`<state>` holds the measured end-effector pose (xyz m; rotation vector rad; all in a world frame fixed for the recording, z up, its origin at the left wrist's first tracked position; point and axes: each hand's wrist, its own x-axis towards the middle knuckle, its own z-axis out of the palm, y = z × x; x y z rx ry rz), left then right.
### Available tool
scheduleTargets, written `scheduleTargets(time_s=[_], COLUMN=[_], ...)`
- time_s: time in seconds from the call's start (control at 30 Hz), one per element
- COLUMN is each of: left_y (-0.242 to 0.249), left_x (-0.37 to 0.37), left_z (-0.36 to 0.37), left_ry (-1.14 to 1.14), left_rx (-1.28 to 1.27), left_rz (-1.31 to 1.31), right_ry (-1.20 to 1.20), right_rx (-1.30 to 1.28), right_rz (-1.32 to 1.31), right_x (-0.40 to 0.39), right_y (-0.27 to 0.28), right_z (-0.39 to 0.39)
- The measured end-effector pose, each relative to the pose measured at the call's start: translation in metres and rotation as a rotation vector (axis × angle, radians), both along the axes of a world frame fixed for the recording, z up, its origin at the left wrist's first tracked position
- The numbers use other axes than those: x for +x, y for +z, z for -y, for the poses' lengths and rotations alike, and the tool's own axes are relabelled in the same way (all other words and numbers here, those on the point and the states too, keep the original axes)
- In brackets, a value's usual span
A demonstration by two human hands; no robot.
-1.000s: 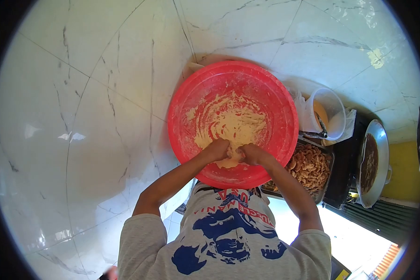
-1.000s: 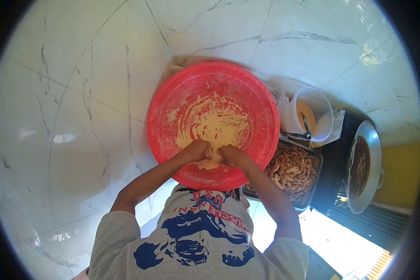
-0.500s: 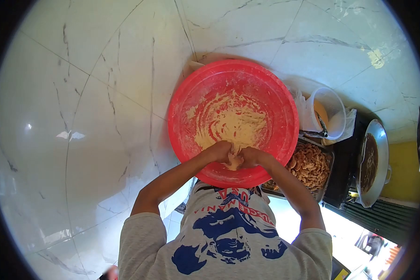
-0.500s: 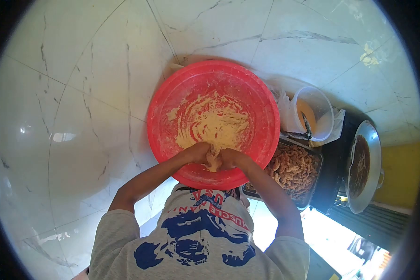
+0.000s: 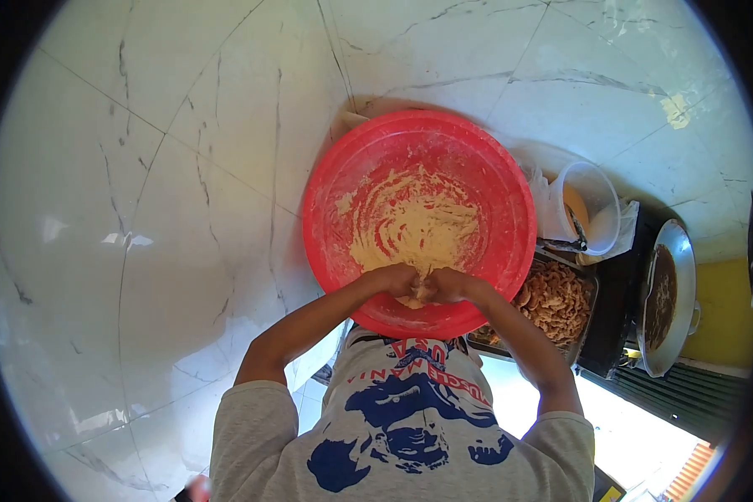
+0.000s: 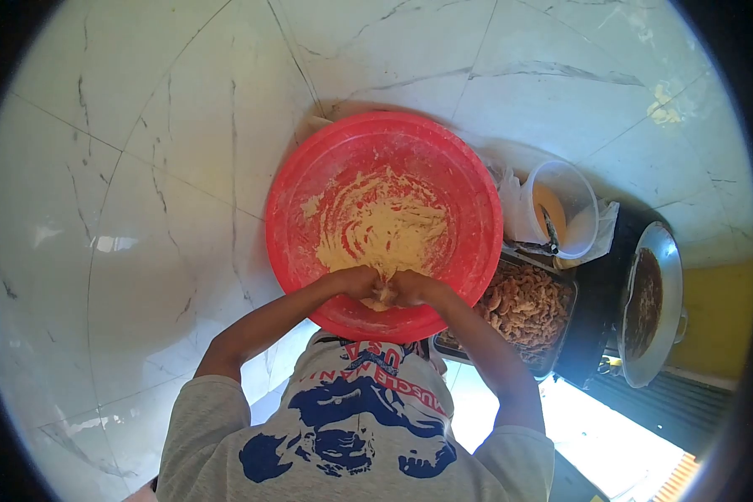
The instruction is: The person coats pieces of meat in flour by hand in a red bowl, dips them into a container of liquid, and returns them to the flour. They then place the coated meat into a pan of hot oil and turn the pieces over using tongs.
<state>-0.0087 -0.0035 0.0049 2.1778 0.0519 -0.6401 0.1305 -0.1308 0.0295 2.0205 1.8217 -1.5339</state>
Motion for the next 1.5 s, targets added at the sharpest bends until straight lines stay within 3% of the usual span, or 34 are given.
scheduleTargets(time_s=[0.17, 0.27, 0.37, 0.47, 0.57, 0.67, 0.77, 0.87, 1.07, 1.5], left_y=[-0.008, 0.014, -0.008, 0.003, -0.018, -0.02, 0.011, -0.013, 0.009, 0.008], left_x=[0.003, 0.002, -0.004, -0.005, -0.005, 0.001, 0.001, -0.003, 0.0, 0.001], left_z=[-0.006, -0.013, -0.01, -0.011, -0.008, -0.007, -0.002, 0.002, 0.015, 0.001], left_ry=[0.015, 0.124, 0.353, 0.17, 0.012, 0.127, 0.222, -0.002, 0.006, 0.012], left_rx=[0.01, -0.048, 0.424, 0.36, -0.009, -0.311, 0.162, -0.03, 0.088, 0.033], left_rz=[-0.096, -0.087, 0.033, -0.207, -0.089, -0.082, 0.218, 0.008, 0.011, -0.056], right_ry=[0.043, 0.004, -0.273, -0.189, -0.106, -0.045, -0.038, 0.028, 0.118, -0.044], right_rx=[0.022, -0.037, 0.211, 0.222, 0.015, -0.022, -0.014, -0.109, -0.022, -0.048], right_rz=[0.02, 0.014, 0.073, 0.217, 0.14, 0.069, 0.053, -0.093, 0.08, -0.015], right_x=[0.004, 0.006, 0.008, 0.012, 0.008, 0.008, 0.003, -0.002, 0.0, 0.004], right_y=[-0.003, 0.005, -0.001, 0.006, -0.002, -0.035, -0.018, 0.04, -0.018, 0.023], right_z=[0.0, -0.006, 0.001, -0.003, -0.005, 0.004, 0.005, -0.008, 0.002, -0.006])
